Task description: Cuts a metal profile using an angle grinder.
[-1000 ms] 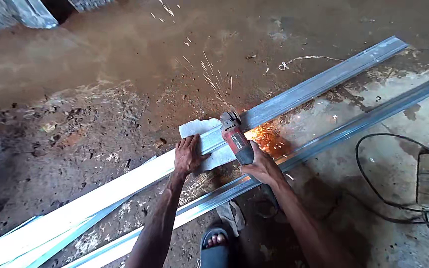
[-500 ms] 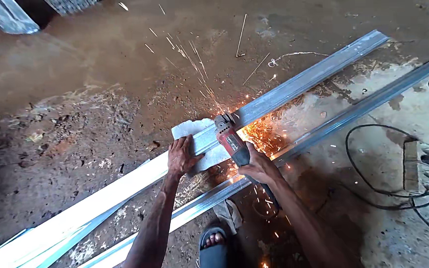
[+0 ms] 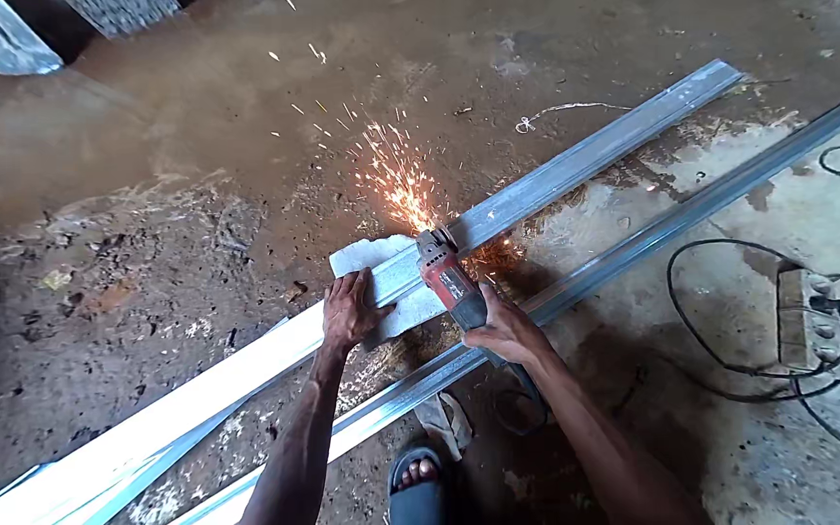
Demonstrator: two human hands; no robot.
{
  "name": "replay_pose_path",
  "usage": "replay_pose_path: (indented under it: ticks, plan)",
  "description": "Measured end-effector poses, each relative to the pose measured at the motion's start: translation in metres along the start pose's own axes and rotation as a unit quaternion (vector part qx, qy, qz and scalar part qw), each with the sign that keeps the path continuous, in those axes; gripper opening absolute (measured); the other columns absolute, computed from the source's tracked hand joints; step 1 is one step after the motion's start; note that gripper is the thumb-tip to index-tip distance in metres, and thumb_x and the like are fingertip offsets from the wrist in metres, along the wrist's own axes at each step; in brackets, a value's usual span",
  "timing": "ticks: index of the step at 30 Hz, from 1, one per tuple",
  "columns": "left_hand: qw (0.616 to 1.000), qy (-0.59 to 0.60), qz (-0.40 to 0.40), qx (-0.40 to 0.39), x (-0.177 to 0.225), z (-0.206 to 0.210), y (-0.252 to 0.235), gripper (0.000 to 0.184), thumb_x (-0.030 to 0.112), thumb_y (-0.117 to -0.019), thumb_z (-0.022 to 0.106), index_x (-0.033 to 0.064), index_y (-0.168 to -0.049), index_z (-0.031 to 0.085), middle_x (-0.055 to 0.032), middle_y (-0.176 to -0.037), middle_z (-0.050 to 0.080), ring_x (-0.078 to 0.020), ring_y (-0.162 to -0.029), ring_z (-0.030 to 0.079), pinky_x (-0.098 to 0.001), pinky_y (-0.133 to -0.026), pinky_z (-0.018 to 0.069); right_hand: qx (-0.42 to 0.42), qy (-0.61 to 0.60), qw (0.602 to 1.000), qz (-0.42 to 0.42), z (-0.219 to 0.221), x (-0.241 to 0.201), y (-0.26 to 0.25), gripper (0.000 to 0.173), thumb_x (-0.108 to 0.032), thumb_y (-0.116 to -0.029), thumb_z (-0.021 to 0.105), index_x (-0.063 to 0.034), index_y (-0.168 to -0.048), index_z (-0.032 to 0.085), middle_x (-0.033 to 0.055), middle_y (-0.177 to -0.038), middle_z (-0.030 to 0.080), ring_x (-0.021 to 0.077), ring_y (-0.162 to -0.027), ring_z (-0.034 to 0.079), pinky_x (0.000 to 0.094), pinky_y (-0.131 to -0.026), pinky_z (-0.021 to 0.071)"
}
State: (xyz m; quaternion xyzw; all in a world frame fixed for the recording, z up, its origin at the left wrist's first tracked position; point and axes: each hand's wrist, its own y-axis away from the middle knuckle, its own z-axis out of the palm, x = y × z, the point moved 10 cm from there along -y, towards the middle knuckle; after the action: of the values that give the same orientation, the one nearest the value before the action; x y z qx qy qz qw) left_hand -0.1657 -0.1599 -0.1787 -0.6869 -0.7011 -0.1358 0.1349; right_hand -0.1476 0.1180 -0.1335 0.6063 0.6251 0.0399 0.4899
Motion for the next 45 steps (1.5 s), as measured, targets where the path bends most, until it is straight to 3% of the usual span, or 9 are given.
replay_pose_path:
  ticks: [14,30,34,37,41,45]
  plan:
    - [1.0,0.004,0.005,0.012,0.003,-0.002,0.001,0.092,0.051,-0.072,0.085,0.0037,-0.145,0.056,-0.0216,-0.137,0.06,-0.041,-0.127,0.055,-0.059,-0.104,0.0408,-0.01,0.012,1.0,0.012,0.002,0.006,0.009,0.107,-0.037,-0.0817,0.078,-0.0109,-0.164,0.016,0.02,-0.141,0.058,0.0343,-0.129,0.057,0.055,-0.106,0.0454]
    - [1.0,0.009,-0.001,-0.004,0.002,-0.003,0.0,0.092,0.052,-0.0733,0.085,0.0034,-0.146,0.054,-0.0234,-0.139,0.058,-0.0425,-0.131,0.052,-0.0597,-0.109,0.0371,0.001,-0.015,1.0,0.002,0.01,0.024,0.015,0.109,-0.033,-0.0801,0.081,-0.011,-0.165,0.016,0.019,-0.144,0.057,0.0332,-0.13,0.057,0.0536,-0.107,0.0451]
    - [0.999,0.021,0.01,-0.046,0.0,-0.002,0.002,0.098,0.045,-0.0758,0.086,0.0004,-0.152,0.044,-0.0265,-0.145,0.052,-0.0448,-0.136,0.047,-0.0607,-0.113,0.0328,0.025,-0.05,0.998,0.002,0.013,0.038,0.034,0.107,-0.03,-0.0776,0.083,-0.0129,-0.164,0.021,0.0186,-0.142,0.059,0.0324,-0.128,0.059,0.0538,-0.106,0.0469]
    - [0.994,0.02,-0.007,-0.105,-0.012,-0.002,0.012,0.108,0.043,-0.0768,0.086,0.0052,-0.161,0.029,-0.0252,-0.159,0.037,-0.045,-0.146,0.036,-0.061,-0.119,0.0269,0.04,-0.063,0.997,0.007,0.014,0.053,0.058,0.108,-0.029,-0.0754,0.084,-0.0142,-0.164,0.023,0.0174,-0.141,0.06,0.0321,-0.126,0.061,0.0545,-0.105,0.0482]
    - [0.987,-0.01,-0.019,-0.158,-0.034,-0.01,0.029,0.105,0.038,-0.0783,0.086,0.0115,-0.162,0.029,-0.0265,-0.164,0.026,-0.049,-0.147,0.03,-0.0635,-0.118,0.0259,0.059,-0.054,0.997,-0.015,0.013,0.046,0.078,0.107,-0.029,-0.0729,0.082,-0.0154,-0.163,0.027,0.0147,-0.14,0.061,0.0302,-0.123,0.063,0.0539,-0.101,0.0507]
    - [0.974,-0.104,-0.003,-0.202,-0.038,-0.01,0.034,0.108,0.021,-0.0764,0.086,0.0176,-0.164,0.023,-0.0313,-0.16,0.028,-0.0527,-0.144,0.033,-0.064,-0.116,0.0295,0.065,-0.027,0.996,-0.057,0.012,0.013,0.077,0.102,-0.029,-0.0759,0.08,-0.0158,-0.163,0.028,0.0146,-0.136,0.063,0.0306,-0.117,0.066,0.0529,-0.095,0.0534]
